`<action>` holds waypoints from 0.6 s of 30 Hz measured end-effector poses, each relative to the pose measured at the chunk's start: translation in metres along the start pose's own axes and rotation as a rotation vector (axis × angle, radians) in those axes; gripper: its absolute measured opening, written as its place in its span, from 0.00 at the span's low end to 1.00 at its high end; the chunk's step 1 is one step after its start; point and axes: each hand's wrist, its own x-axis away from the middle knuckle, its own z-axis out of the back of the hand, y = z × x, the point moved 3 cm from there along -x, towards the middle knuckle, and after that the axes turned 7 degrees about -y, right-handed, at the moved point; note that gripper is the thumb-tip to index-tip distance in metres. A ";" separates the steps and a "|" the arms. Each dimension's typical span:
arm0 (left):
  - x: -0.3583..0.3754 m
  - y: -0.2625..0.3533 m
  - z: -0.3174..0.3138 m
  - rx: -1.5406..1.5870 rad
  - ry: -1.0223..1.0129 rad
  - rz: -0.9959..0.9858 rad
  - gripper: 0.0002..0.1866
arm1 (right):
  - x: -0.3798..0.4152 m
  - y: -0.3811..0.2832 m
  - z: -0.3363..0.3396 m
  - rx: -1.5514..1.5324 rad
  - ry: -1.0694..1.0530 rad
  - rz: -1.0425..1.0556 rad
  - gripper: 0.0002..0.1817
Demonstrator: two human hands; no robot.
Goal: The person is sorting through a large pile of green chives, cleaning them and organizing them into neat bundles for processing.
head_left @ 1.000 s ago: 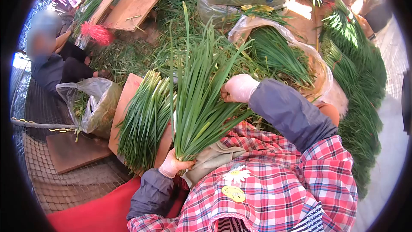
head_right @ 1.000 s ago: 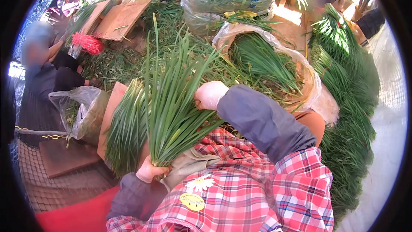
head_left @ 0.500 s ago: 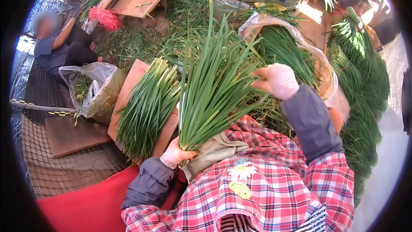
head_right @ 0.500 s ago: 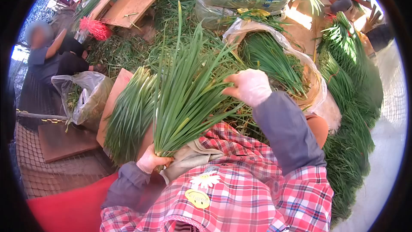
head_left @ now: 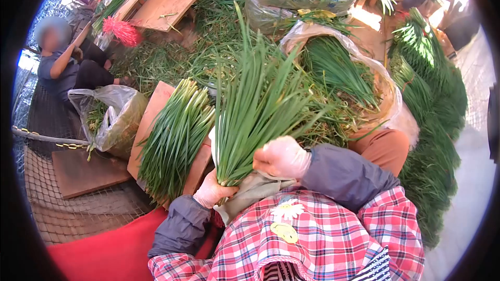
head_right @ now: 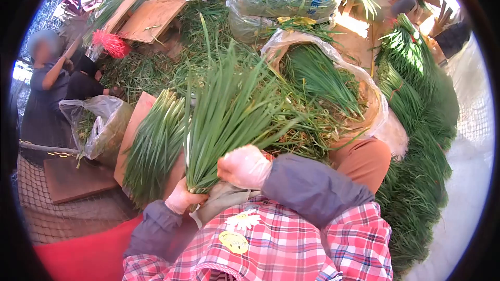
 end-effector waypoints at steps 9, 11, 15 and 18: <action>-0.002 -0.012 0.008 0.042 -0.034 0.003 0.26 | 0.000 0.048 0.090 0.089 0.029 0.020 0.09; -0.004 -0.014 0.007 0.045 -0.032 -0.015 0.27 | -0.023 0.068 0.108 0.370 0.176 -0.090 0.09; -0.005 -0.008 0.003 0.013 -0.025 -0.061 0.29 | -0.069 0.084 0.089 0.654 -0.077 -0.179 0.12; -0.004 -0.004 0.000 0.018 -0.043 -0.049 0.30 | -0.083 0.090 0.072 0.571 -0.268 -0.211 0.11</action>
